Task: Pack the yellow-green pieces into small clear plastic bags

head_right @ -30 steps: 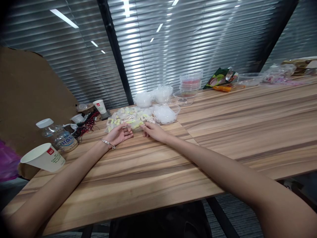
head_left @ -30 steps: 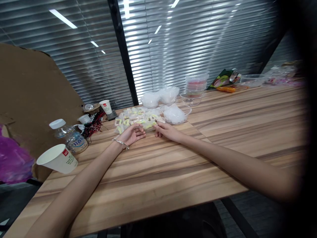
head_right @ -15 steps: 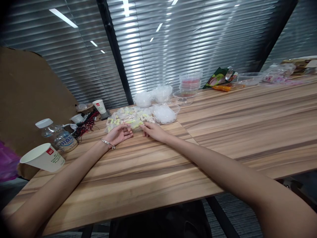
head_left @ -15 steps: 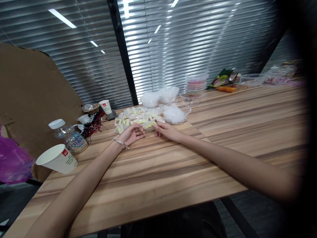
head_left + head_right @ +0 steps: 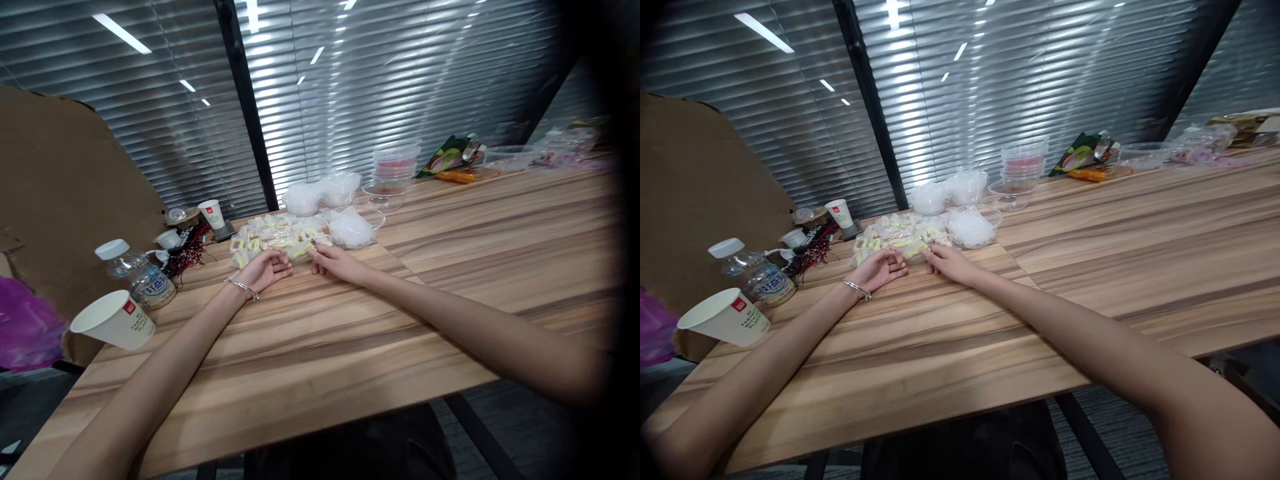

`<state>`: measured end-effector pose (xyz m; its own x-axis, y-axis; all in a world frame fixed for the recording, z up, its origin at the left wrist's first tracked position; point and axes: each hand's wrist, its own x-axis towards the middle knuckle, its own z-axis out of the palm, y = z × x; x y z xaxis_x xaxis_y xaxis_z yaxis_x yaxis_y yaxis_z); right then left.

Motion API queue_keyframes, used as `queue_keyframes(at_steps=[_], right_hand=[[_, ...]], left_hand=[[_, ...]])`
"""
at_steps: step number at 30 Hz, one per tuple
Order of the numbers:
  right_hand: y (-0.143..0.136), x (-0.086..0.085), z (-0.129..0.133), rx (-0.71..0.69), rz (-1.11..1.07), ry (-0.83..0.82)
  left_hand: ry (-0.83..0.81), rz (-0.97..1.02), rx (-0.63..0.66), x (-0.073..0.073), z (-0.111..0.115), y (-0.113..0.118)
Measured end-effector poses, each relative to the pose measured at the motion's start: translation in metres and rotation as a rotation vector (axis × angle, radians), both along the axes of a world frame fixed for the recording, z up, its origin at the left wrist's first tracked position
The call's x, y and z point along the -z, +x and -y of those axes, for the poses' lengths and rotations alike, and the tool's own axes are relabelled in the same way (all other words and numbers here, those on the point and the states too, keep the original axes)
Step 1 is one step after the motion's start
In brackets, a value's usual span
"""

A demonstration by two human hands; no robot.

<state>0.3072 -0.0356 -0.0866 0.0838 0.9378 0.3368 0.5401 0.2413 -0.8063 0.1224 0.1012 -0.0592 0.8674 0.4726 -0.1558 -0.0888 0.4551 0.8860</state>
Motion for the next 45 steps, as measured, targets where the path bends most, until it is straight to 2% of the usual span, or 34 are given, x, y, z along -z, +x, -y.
queue_keyframes(at_steps=[16, 45], right_hand=[[0.0011, 0.0022, -0.0003, 0.009, 0.008, -0.011], [-0.0004, 0.0003, -0.0014, -0.024, -0.044, 0.009]], left_hand=[[0.010, 0.008, 0.051, 0.0022, -0.0027, 0.0004], [0.028, 0.000, 0.053, 0.0027, -0.0034, 0.0006]])
